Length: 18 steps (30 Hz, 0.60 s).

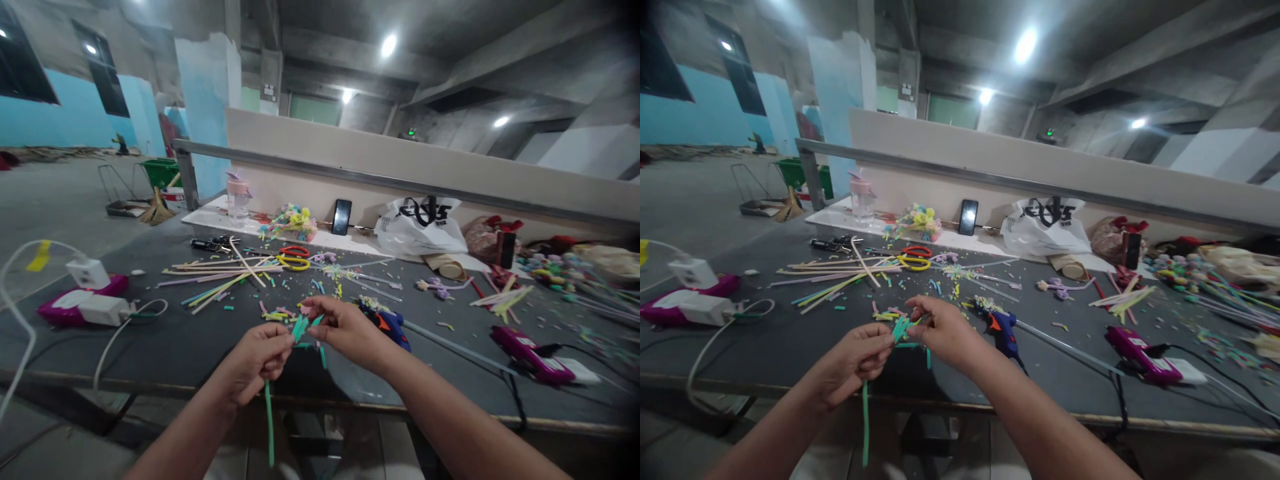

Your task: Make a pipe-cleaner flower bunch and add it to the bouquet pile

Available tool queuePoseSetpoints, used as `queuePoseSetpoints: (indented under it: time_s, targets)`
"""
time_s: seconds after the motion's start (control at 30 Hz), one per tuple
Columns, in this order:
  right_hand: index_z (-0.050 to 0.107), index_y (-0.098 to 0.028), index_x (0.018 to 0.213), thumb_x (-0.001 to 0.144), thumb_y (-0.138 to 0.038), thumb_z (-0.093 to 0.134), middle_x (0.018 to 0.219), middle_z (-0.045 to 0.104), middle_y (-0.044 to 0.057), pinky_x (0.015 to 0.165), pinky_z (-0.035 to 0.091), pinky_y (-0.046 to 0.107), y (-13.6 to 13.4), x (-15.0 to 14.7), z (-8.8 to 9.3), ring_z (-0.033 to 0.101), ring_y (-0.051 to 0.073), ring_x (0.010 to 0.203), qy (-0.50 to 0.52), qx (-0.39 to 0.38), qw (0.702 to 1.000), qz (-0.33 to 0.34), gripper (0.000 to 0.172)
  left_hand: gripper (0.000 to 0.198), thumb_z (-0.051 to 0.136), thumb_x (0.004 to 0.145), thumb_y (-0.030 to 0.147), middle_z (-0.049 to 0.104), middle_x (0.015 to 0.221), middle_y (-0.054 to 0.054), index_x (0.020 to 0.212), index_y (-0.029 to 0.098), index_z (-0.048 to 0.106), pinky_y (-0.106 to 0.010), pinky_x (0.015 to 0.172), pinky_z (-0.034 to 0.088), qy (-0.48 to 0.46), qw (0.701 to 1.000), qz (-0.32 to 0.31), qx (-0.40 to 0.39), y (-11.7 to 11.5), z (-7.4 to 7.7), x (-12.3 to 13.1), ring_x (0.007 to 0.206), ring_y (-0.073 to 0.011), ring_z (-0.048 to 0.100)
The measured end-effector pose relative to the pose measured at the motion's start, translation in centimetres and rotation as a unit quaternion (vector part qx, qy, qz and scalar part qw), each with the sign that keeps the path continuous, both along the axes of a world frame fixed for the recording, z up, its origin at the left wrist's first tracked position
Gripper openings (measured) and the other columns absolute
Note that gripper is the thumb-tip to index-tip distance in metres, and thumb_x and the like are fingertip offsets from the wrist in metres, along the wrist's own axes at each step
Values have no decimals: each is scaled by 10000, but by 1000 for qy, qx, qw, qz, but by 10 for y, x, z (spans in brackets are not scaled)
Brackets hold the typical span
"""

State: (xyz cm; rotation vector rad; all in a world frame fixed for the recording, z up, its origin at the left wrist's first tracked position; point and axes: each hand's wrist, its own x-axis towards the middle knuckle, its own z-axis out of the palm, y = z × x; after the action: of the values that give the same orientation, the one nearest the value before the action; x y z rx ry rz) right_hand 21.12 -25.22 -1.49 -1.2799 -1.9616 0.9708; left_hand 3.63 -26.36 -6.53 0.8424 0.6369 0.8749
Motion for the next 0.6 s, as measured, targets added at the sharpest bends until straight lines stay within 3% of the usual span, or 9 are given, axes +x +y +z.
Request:
queuePoseSetpoints:
  time_s: [0.2,0.6]
  targets:
    - [599,-156,964,653,-193,607,759,562,-11,573,434,217,4,-3,5,512,78,600,96,-103,990,30,314,241,631,692,265,427,477,55,571,133,469,-177,373,104,16,1000,-20,13,0,-3,-1,351,5,202]
    - [621,-125,762,631,-274,651,628,579,-23,566,449,239,6,-6,9,535,78,526,121,-165,977,52,201,232,622,695,262,412,457,64,578,140,464,-185,377,94,37,999,-24,11,0,-1,0,346,2,194]
